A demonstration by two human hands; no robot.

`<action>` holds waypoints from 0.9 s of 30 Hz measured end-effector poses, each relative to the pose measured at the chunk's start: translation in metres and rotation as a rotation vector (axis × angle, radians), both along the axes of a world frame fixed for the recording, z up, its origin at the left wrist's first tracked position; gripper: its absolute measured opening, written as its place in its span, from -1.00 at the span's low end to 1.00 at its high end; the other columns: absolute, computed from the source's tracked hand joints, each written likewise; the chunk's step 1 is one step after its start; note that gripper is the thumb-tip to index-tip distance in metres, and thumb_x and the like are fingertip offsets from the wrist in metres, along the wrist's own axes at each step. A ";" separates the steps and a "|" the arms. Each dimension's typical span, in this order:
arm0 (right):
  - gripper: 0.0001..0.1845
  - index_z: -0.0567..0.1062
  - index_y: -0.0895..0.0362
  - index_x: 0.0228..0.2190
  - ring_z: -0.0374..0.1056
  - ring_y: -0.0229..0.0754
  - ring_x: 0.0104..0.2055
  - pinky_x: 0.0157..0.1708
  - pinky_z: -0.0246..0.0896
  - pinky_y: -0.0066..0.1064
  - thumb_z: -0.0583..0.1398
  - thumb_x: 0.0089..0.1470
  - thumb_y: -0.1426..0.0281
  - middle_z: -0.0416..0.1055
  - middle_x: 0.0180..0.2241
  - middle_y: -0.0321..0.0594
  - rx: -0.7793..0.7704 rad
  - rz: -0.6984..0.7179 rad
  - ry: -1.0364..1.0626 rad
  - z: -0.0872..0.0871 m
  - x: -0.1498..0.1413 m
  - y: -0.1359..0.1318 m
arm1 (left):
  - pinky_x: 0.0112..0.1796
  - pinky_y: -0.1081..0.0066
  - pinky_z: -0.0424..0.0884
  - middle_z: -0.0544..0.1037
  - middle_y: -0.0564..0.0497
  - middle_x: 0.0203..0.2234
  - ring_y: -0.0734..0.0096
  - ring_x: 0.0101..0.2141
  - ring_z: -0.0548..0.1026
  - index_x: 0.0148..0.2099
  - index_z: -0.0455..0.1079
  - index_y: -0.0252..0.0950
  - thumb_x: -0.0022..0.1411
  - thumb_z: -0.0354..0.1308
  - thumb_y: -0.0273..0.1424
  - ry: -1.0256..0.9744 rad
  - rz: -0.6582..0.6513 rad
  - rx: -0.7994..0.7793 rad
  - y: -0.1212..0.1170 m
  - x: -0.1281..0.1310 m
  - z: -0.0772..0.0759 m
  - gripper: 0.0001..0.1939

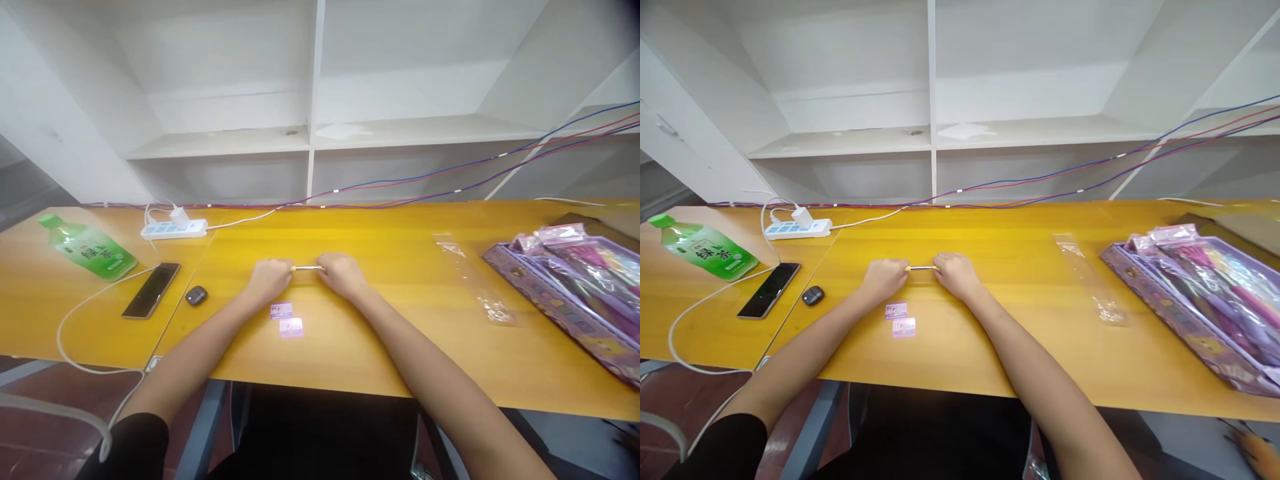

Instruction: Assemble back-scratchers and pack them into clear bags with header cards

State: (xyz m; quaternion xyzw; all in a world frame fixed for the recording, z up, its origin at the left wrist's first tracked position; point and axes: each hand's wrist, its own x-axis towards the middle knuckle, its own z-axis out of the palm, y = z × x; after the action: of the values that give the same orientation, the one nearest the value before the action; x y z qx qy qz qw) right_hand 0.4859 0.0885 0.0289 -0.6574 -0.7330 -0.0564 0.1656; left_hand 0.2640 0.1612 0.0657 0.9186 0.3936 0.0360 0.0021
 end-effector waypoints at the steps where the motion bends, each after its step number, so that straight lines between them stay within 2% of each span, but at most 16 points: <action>1: -0.84 0.52 0.10 -0.33 0.38 -0.10 -0.23 -0.25 0.04 -0.35 0.14 0.27 0.43 0.56 -0.26 -0.10 0.032 -0.018 0.036 0.000 0.003 0.000 | -0.22 0.25 0.37 0.66 -0.23 -0.21 0.04 -0.20 0.62 -0.09 0.53 -0.29 0.43 -0.02 -0.37 -0.008 -0.013 0.026 0.000 0.000 -0.001 -0.72; 5: -0.90 0.48 0.08 -0.27 0.37 -0.07 -0.22 -0.26 0.07 -0.33 0.15 0.19 0.45 0.55 -0.22 -0.12 0.119 -0.155 0.222 -0.001 0.014 0.003 | -0.25 0.29 0.34 0.65 -0.16 -0.21 0.11 -0.24 0.60 -0.05 0.47 -0.25 0.44 0.01 -0.25 -0.086 -0.063 0.054 -0.004 0.005 -0.005 -0.73; 10: -0.65 0.44 0.12 -0.06 0.39 -0.04 -0.19 -0.23 0.18 -0.31 0.19 0.08 0.46 0.53 -0.17 -0.10 0.124 -0.363 0.460 -0.009 0.047 0.010 | -0.29 0.29 0.29 0.63 -0.12 -0.23 0.16 -0.28 0.57 -0.07 0.42 -0.25 0.46 -0.06 -0.30 -0.119 -0.093 0.014 -0.003 0.005 -0.006 -0.75; 14: -0.73 0.50 0.16 -0.06 0.40 -0.01 -0.08 -0.08 0.25 -0.25 0.14 0.23 0.36 0.50 -0.07 0.02 0.087 -0.479 0.327 -0.005 0.093 0.004 | -0.29 0.28 0.28 0.62 -0.12 -0.24 0.15 -0.29 0.56 -0.08 0.40 -0.24 0.47 -0.06 -0.30 -0.161 -0.085 0.012 0.002 0.003 -0.007 -0.77; 17: -0.64 0.52 0.25 0.00 0.38 0.11 0.07 0.08 0.22 -0.11 0.10 0.28 0.33 0.42 0.06 0.21 0.082 -0.719 0.138 -0.001 0.132 -0.011 | -0.30 0.29 0.26 0.61 -0.11 -0.27 0.15 -0.30 0.56 -0.10 0.38 -0.23 0.50 -0.10 -0.29 -0.207 -0.104 -0.024 0.007 0.003 -0.013 -0.75; 19: -0.54 0.49 0.35 0.07 0.31 0.23 0.19 0.16 0.18 -0.02 0.12 0.25 0.33 0.37 0.11 0.33 -0.004 -0.888 0.073 0.000 0.156 -0.024 | -0.31 0.29 0.25 0.61 -0.09 -0.30 0.16 -0.31 0.56 -0.12 0.36 -0.22 0.53 -0.15 -0.26 -0.217 -0.143 -0.083 0.010 0.005 -0.019 -0.71; 21: -0.43 0.44 0.40 0.15 0.26 0.31 0.26 0.19 0.18 0.03 0.16 0.23 0.29 0.33 0.17 0.41 -0.080 -1.028 0.079 0.001 0.177 -0.038 | -0.30 0.30 0.25 0.60 -0.07 -0.31 0.18 -0.31 0.56 -0.12 0.34 -0.21 0.55 -0.19 -0.24 -0.228 -0.175 -0.137 0.012 0.007 -0.026 -0.69; 23: -0.34 0.40 0.38 0.21 0.26 0.33 0.27 0.17 0.21 0.05 0.20 0.21 0.21 0.29 0.21 0.44 -0.073 -1.155 0.125 0.003 0.198 -0.055 | -0.30 0.31 0.26 0.60 -0.07 -0.30 0.18 -0.32 0.56 -0.11 0.33 -0.20 0.56 -0.20 -0.23 -0.244 -0.182 -0.167 0.013 0.009 -0.031 -0.68; 25: -0.24 0.42 0.43 0.20 0.27 0.43 0.26 0.12 0.26 0.12 0.28 0.13 0.15 0.29 0.17 0.57 -0.073 -1.300 0.194 0.005 0.215 -0.070 | -0.30 0.32 0.27 0.61 -0.08 -0.29 0.17 -0.32 0.56 -0.10 0.33 -0.20 0.56 -0.21 -0.22 -0.251 -0.191 -0.181 0.013 0.010 -0.034 -0.68; 27: -0.24 0.48 0.52 0.10 0.33 0.54 0.20 0.03 0.30 0.18 0.35 0.03 0.17 0.34 0.06 0.72 -0.091 -1.328 0.239 0.007 0.225 -0.082 | -0.30 0.31 0.28 0.61 -0.08 -0.29 0.16 -0.32 0.56 -0.09 0.33 -0.20 0.56 -0.21 -0.21 -0.247 -0.206 -0.187 0.013 0.009 -0.035 -0.67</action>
State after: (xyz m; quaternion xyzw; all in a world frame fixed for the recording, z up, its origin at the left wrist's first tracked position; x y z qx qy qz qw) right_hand 0.7112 0.0066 0.0359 -0.9763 -0.1520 -0.0422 0.1479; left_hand 0.2731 0.1740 0.0303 0.9383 0.2960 0.1113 0.1397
